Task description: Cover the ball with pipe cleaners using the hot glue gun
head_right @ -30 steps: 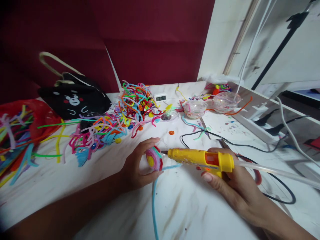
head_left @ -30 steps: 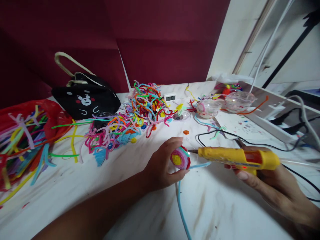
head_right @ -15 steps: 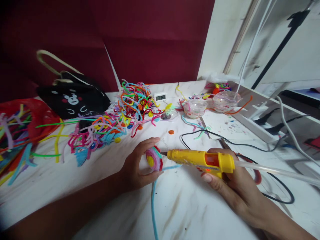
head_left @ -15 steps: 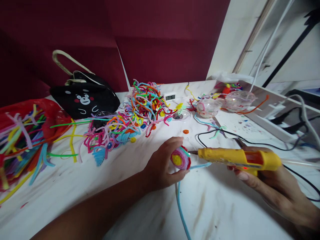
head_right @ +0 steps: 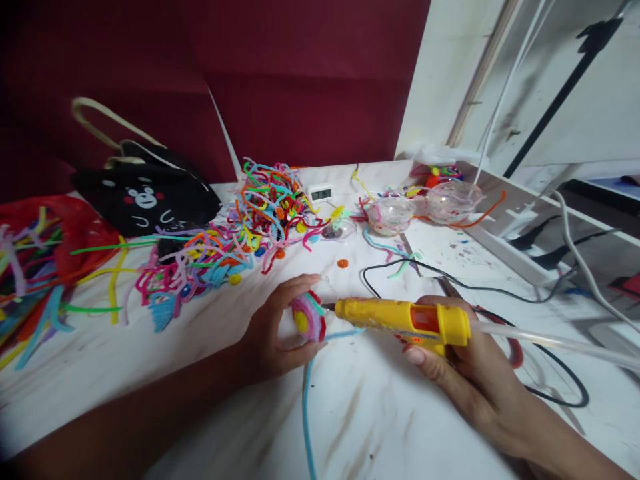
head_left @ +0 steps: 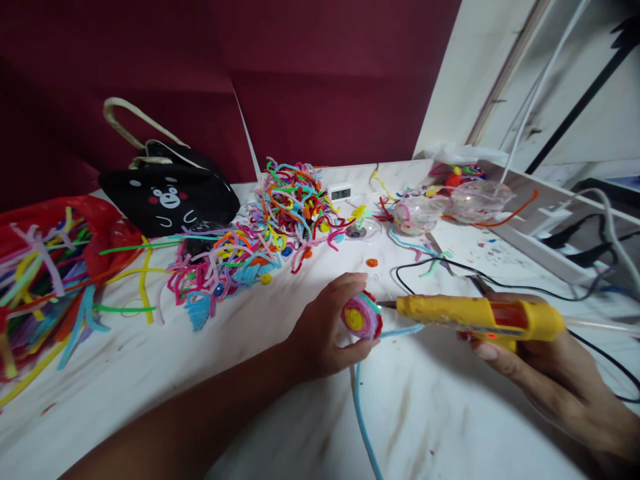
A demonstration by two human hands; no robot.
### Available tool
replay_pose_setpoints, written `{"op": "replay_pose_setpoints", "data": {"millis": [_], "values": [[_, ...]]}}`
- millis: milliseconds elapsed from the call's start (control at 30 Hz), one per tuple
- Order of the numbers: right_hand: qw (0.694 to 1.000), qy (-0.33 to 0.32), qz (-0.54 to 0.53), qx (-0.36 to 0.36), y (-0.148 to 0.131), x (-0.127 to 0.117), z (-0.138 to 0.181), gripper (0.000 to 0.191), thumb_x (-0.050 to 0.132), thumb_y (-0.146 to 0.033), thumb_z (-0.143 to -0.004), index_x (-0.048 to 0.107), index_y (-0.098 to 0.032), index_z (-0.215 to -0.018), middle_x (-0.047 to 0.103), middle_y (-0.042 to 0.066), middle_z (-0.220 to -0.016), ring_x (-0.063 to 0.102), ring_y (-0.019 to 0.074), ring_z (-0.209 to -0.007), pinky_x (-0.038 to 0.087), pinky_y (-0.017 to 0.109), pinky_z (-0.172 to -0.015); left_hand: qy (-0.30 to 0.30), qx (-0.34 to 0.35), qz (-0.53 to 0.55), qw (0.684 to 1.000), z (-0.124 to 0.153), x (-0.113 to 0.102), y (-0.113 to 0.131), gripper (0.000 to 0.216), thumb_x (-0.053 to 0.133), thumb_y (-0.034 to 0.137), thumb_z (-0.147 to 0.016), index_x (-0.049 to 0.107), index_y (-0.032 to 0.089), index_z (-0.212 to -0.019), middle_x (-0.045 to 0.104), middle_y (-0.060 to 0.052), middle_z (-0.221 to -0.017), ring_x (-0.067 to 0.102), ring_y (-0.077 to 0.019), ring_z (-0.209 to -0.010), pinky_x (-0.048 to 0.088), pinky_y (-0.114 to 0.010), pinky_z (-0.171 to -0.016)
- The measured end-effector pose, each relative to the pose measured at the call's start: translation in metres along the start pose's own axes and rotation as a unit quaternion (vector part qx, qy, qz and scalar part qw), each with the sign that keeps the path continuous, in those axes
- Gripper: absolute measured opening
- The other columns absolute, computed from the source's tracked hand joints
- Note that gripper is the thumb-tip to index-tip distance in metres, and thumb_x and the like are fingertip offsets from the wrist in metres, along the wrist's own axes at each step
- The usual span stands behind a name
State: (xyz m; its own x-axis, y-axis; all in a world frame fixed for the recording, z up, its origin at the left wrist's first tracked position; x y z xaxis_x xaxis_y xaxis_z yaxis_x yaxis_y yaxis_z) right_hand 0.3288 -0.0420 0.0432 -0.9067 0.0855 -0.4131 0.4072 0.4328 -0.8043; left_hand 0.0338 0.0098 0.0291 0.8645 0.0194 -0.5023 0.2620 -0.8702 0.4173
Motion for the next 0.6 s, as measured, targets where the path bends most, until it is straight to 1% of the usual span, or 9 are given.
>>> {"op": "replay_pose_setpoints", "data": {"millis": [133, 267, 367, 467, 533, 600], "values": [[1.000, 0.001, 0.000, -0.018, -0.0025, 0.0003, 0.0004, 0.036, 0.082, -0.035, -0.090, 0.072, -0.041, -0.124, 0.083, -0.003, -0.094, 0.084, 0.0218, -0.072, 0.069, 0.022, -0.062, -0.001, -0.008, -0.005, 1.000, 0.0011, 0.0002, -0.0006, 0.090, 0.089, 0.026, -0.086, 0.046, 0.022, -0.164, 0.070, -0.019, -0.153, 0.070, -0.0380, -0.144, 0.063, -0.053, -0.121], [1.000, -0.008, 0.003, -0.001, 0.0020, -0.0002, 0.0045, 0.038, 0.080, -0.037, -0.092, 0.071, -0.044, -0.128, 0.082, -0.004, -0.096, 0.084, 0.0216, -0.075, 0.069, 0.023, -0.062, 0.001, -0.009, -0.003, 1.000, 0.0010, 0.0008, -0.0009, 0.090, 0.088, 0.024, -0.086, 0.044, 0.024, -0.165, 0.069, -0.019, -0.154, 0.070, -0.0391, -0.144, 0.064, -0.054, -0.120], [1.000, -0.003, 0.021, 0.010, 0.0033, -0.0019, 0.0049, 0.034, 0.081, -0.038, -0.092, 0.074, -0.043, -0.125, 0.082, -0.003, -0.097, 0.083, 0.0227, -0.076, 0.069, 0.024, -0.060, 0.004, -0.008, -0.008, 1.000, 0.0006, 0.0008, -0.0010, 0.091, 0.089, 0.024, -0.085, 0.045, 0.023, -0.164, 0.069, -0.020, -0.154, 0.070, -0.0386, -0.144, 0.064, -0.053, -0.120], [0.999, 0.008, 0.031, -0.003, -0.0001, -0.0032, 0.0032, 0.029, 0.082, -0.040, -0.090, 0.075, -0.042, -0.118, 0.081, -0.003, -0.094, 0.082, 0.0223, -0.073, 0.068, 0.023, -0.057, 0.004, -0.013, -0.012, 1.000, 0.0006, 0.0003, -0.0014, 0.092, 0.090, 0.024, -0.085, 0.045, 0.024, -0.165, 0.070, -0.019, -0.155, 0.070, -0.0375, -0.145, 0.063, -0.052, -0.121], [1.000, 0.011, 0.027, -0.005, -0.0003, -0.0034, 0.0040, 0.031, 0.082, -0.040, -0.091, 0.074, -0.043, -0.121, 0.080, -0.003, -0.095, 0.082, 0.0219, -0.074, 0.068, 0.023, -0.059, 0.004, -0.012, -0.009, 1.000, 0.0007, -0.0001, -0.0012, 0.092, 0.090, 0.025, -0.085, 0.044, 0.026, -0.166, 0.070, -0.018, -0.155, 0.070, -0.0370, -0.145, 0.063, -0.052, -0.121], [1.000, 0.005, 0.020, 0.014, 0.0035, -0.0030, 0.0071, 0.034, 0.081, -0.039, -0.094, 0.072, -0.044, -0.126, 0.081, -0.004, -0.099, 0.083, 0.0217, -0.078, 0.070, 0.023, -0.064, 0.003, -0.008, -0.010, 1.000, 0.0007, -0.0005, -0.0004, 0.092, 0.090, 0.026, -0.086, 0.044, 0.026, -0.166, 0.070, -0.019, -0.155, 0.069, -0.0368, -0.146, 0.064, -0.053, -0.121]]}}
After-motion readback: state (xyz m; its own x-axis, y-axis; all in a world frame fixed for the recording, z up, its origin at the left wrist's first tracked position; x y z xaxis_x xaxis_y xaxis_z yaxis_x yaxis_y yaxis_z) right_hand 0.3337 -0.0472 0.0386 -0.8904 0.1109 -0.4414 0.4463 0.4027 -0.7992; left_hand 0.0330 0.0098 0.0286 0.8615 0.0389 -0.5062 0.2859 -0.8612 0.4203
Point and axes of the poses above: each hand's wrist, its own z-axis away from the middle knuckle, its own x-axis out of the palm, y = z × x, the point moved 4 cm from there along -z, towards the middle knuckle
